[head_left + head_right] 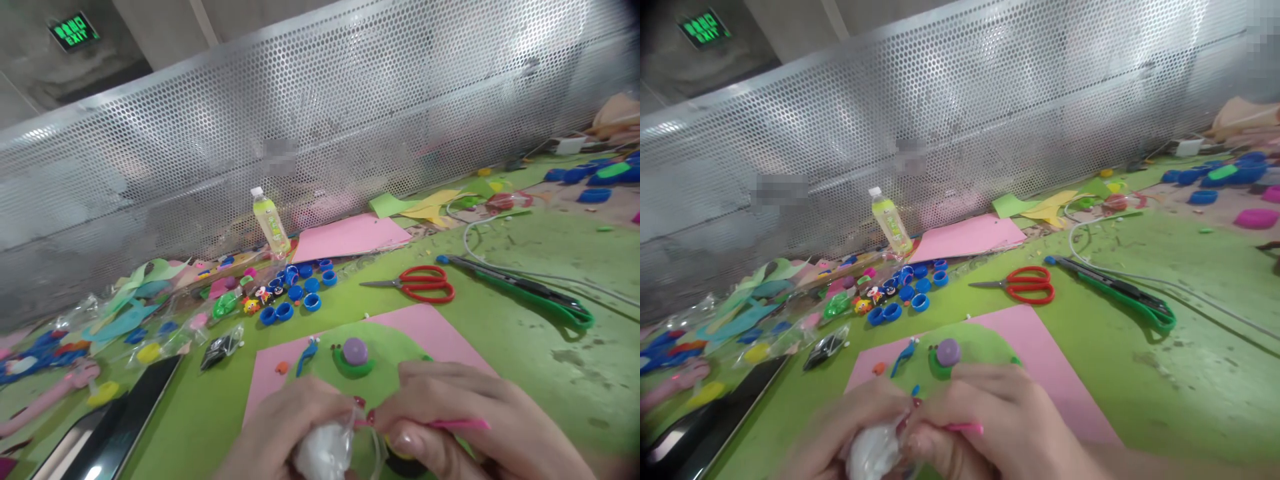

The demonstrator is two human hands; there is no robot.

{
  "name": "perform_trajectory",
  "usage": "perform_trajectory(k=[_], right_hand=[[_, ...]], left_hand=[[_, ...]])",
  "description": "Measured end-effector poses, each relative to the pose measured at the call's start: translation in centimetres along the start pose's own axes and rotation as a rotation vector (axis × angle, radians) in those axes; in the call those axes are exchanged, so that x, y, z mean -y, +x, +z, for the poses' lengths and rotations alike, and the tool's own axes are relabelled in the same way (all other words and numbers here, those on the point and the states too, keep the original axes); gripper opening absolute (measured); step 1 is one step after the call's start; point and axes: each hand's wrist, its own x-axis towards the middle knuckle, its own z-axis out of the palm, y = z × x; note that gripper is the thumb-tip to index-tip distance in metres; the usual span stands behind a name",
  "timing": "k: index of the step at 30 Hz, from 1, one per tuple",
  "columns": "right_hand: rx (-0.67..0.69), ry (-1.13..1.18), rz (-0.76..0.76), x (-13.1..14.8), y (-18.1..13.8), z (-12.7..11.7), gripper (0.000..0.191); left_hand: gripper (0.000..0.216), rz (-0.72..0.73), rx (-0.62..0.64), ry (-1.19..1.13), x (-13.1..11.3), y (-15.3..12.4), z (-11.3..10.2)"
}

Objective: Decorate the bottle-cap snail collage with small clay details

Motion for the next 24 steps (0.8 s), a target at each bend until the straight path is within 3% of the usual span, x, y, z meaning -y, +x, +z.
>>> perform_trajectory(k=[4,9,17,24], right_hand=[[-0.142,0.057,-0.120,0.1,0.6,0.2,0.031],[-0.007,0.071,-0.012,0.6,0.8,-0.3,0.032],[0.077,-0.089,0.007,0.4,0.4,0.1,0.027],[0.171,-0.308,0.051,0.4,0.2,-0.1,0.027]], left_hand=[[0.041,0.049,0.034,0.059,0.8,-0.3,-0.1],[0.041,0.013,0.057,0.157,0.9,0.1,-0.1],[0.019,0.010,0.061,0.188,0.1,1.1,-0.2],[0.034,0.027,0.060,0.135,1.0,0.5,-0.4]])
